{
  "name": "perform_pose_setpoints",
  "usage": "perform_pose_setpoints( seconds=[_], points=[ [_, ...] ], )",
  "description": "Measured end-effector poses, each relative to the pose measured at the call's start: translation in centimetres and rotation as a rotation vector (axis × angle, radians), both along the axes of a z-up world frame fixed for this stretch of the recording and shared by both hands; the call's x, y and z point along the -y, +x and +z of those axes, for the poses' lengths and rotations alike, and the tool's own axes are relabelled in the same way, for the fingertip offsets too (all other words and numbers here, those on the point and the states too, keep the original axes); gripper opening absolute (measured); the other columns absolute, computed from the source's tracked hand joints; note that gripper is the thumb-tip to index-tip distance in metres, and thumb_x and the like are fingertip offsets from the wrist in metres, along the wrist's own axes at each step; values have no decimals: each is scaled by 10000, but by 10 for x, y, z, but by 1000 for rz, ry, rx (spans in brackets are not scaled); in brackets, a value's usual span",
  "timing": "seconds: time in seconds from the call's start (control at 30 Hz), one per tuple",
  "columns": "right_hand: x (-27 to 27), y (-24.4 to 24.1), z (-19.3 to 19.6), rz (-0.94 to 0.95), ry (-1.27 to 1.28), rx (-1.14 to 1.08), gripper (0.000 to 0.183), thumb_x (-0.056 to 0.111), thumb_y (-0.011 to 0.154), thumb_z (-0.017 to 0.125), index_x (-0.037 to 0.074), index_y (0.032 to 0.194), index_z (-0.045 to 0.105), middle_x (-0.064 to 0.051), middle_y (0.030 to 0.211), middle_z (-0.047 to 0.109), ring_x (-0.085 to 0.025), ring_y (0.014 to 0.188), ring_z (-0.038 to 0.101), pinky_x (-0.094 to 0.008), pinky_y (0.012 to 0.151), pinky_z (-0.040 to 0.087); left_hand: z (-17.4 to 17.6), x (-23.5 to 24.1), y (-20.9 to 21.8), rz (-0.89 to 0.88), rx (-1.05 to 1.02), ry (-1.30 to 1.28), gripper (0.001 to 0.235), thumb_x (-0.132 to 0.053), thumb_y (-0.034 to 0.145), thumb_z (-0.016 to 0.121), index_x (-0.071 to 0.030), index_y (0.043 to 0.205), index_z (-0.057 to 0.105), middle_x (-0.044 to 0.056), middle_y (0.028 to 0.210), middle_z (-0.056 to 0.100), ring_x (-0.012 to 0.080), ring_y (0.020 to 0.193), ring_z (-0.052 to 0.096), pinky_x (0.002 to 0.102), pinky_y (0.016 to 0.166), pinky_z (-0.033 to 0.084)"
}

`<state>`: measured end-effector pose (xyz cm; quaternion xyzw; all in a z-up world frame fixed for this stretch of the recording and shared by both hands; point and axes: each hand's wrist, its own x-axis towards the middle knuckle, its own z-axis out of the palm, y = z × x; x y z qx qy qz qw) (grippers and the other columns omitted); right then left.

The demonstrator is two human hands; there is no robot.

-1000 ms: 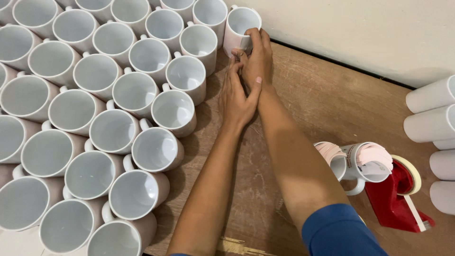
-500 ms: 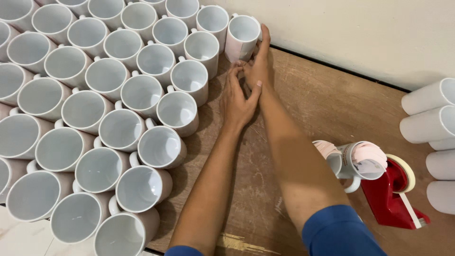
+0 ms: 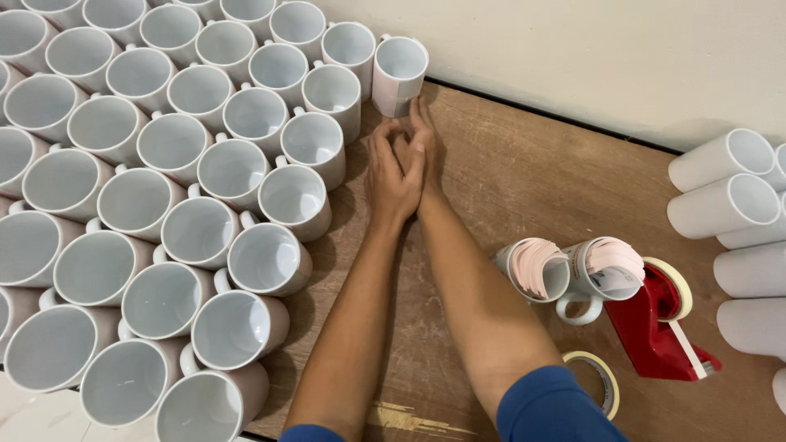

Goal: The person places a white mug on a wooden table, applies a strip of clear tape to its side using a red tape dispenser, and then sets the mug aside. This process is repeated for several mugs.

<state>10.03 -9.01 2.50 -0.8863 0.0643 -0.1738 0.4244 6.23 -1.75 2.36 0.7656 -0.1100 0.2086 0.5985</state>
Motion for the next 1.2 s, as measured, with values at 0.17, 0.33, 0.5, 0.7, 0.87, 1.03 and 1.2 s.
perform_pose_setpoints(
  seconds=[0.17, 0.33, 0.5, 0.7, 0.87, 1.03, 1.2],
  points=[
    [3, 4, -22, 55, -53, 46, 677, 78, 837, 584, 27, 1466, 336, -207, 1555, 220, -409, 1387, 325, -477, 1096, 398, -3, 0, -1, 9, 19, -37, 426, -274, 903, 574, -40, 1225, 422, 168, 1179, 503, 356, 1170, 524, 463, 1004, 440],
    [3, 3, -28, 29, -59, 86, 657, 103, 825, 577, 97, 1455, 392, -195, 1563, 197, -423, 1377, 329, -514, 1090, 395, -7, 1, 0, 20, 21, -87, 409, -233, 899, 575, -47, 1226, 412, 155, 1158, 492, 346, 1153, 525, 448, 995, 455],
    [2, 7, -34, 63, -117, 65, 655, 189, 862, 582, 129, 1476, 362, -165, 1587, 95, -375, 1371, 366, -457, 1057, 452, -6, 0, -1, 29, 2, -106, 374, -213, 909, 560, -43, 1212, 422, 176, 1179, 497, 362, 1157, 520, 472, 1002, 429],
    [2, 11, -38, 13, -48, 32, 669, 215, 854, 589, 123, 1476, 361, -157, 1586, 115, -342, 1410, 314, -421, 1093, 426, -5, 0, -2, 14, -12, -117, 384, -183, 889, 547, -37, 1221, 419, 185, 1183, 501, 369, 1164, 524, 490, 1007, 422],
    [0, 2, -32, -3, -57, 91, 811, 171, 803, 608, 121, 1517, 226, -232, 1529, 212, -407, 1401, 285, -488, 1137, 339, -9, 1, 0, -11, 37, -138, 365, -161, 885, 533, -18, 1201, 420, 211, 1176, 495, 393, 1161, 512, 491, 1015, 413],
    [3, -18, -31, 31, -62, 101, 814, 147, 808, 597, 132, 1518, 199, -244, 1496, 255, -424, 1392, 286, -498, 1130, 336, -6, 2, -13, -41, 68, -101, 355, -153, 875, 534, -18, 1183, 422, 227, 1184, 487, 421, 1170, 492, 508, 1029, 398],
    [12, -45, -25, 39, -60, 36, 758, 289, 858, 606, 145, 1501, 232, -192, 1470, 326, -340, 1374, 345, -448, 1135, 328, 2, 3, -33, -169, -24, 14, 418, -206, 922, 492, -2, 1269, 380, 223, 1188, 467, 412, 1200, 468, 526, 1038, 380]
  ],
)
